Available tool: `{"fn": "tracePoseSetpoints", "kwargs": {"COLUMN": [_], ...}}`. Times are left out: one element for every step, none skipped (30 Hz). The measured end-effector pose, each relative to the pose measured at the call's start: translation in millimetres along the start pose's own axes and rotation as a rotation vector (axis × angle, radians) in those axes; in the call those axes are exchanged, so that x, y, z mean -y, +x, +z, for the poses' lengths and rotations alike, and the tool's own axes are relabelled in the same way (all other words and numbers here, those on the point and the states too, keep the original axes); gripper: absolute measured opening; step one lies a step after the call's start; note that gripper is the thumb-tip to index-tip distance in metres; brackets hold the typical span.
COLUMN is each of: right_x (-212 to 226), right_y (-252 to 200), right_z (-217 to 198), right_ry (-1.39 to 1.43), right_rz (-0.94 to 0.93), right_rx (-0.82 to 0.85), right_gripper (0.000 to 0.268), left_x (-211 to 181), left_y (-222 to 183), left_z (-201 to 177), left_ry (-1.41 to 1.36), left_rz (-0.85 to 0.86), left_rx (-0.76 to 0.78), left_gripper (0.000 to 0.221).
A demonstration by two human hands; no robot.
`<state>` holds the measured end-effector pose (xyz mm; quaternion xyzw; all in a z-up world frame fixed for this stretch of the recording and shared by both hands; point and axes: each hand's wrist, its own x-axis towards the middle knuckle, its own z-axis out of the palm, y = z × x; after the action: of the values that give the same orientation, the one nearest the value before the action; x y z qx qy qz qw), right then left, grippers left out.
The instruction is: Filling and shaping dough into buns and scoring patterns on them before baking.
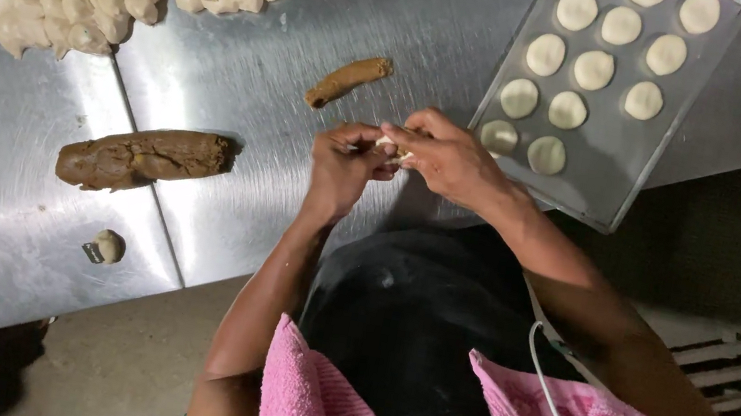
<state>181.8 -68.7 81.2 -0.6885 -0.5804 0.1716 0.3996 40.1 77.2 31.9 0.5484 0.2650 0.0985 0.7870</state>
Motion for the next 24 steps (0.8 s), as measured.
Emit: {"fn": "tracePoseSetpoints", "kwargs": {"right_x": [-8, -16, -23, -33, -43, -53, -61, -69, -77, -89, -100, -111, -114, -117, -119, -114, -107, -100, -100, -100, -100, -105, -110, -114], "right_y": [-3, -6, -9, -12, -16, -21, -25, -29, -32, -37, -42, -46, -47, -48, -49, -42, -37, -32, -31, -29, -28, -30, -34, -38], "right_z": [3, 6, 9, 17, 24, 31, 40, 48, 57, 65, 73, 81, 83, 86, 89, 86, 86, 85, 89, 92, 94, 102, 110, 117], "right_ry": [0.006, 0.026, 0.043, 0.048, 0.019, -0.01, -0.01, -0.037, -0.062, -0.06, -0.072, -0.083, -0.081, -0.089, -0.096, -0.092, -0.086, -0.081, -0.074, -0.053, -0.037, -0.034, 0.017, 0.068], "right_rz": [-0.003, -0.004, -0.003, -0.005, 0.055, 0.115, 0.116, 0.189, 0.258, 0.256, 0.25, 0.243, 0.242, 0.193, 0.143, 0.14, 0.111, 0.083, 0.08, 0.09, 0.102, 0.102, 0.102, 0.101], "right_rx": [0.003, -0.031, -0.065, -0.063, -0.092, -0.121, -0.12, -0.11, -0.1, -0.1, -0.017, 0.065, 0.066, 0.124, 0.183, 0.187, 0.151, 0.116, 0.118, 0.13, 0.138, 0.136, 0.12, 0.105], "right_gripper": [0.053, 0.044, 0.036, 0.036, 0.026, 0.016, 0.016, 0.01, 0.004, 0.004, 0.003, 0.002, 0.002, 0.002, 0.003, 0.003, 0.006, 0.011, 0.011, 0.016, 0.021, 0.021, 0.024, 0.027], "left_x": [7, 15, 22, 26, 30, 35, 49, 62, 74, 82, 90, 97, 82, 66, 51, 51, 53, 54, 60, 66, 71, 68, 66, 65], "left_y": [1, 2, 3, 4, 6, 7, 12, 16, 20, 24, 30, 35, 31, 26, 22, 21, 17, 14, 12, 10, 10, 6, 2, -2], "left_z": [2, 4, 7, 8, 11, 14, 13, 11, 7, 1, -5, -12, -8, -4, 0, -1, -2, -4, -11, -18, -25, -30, -34, -38], "left_ry": [0.002, -0.007, -0.018, -0.016, 0.318, 0.653, 0.652, 0.739, 0.829, 0.831, 0.904, 0.977, 0.978, 0.959, 0.938, 0.939, 0.925, 0.91, 0.914, 0.864, 0.814, 0.817, 0.727, 0.637], "left_rz": [-0.001, -0.013, -0.024, -0.025, 0.236, 0.496, 0.496, 0.485, 0.476, 0.476, 0.453, 0.43, 0.428, 0.323, 0.216, 0.212, 0.231, 0.249, 0.244, 0.298, 0.355, 0.354, 0.344, 0.333], "left_rx": [-0.007, -0.064, -0.119, -0.124, -0.146, -0.163, -0.162, -0.151, -0.142, -0.144, -0.12, -0.096, -0.099, -0.093, -0.089, -0.094, -0.086, -0.079, -0.083, -0.085, -0.083, -0.083, -0.103, -0.124], "left_gripper": [0.015, 0.014, 0.014, 0.014, 0.023, 0.032, 0.032, 0.026, 0.019, 0.019, 0.012, 0.006, 0.006, 0.018, 0.031, 0.031, 0.034, 0.039, 0.039, 0.046, 0.053, 0.053, 0.05, 0.048]}}
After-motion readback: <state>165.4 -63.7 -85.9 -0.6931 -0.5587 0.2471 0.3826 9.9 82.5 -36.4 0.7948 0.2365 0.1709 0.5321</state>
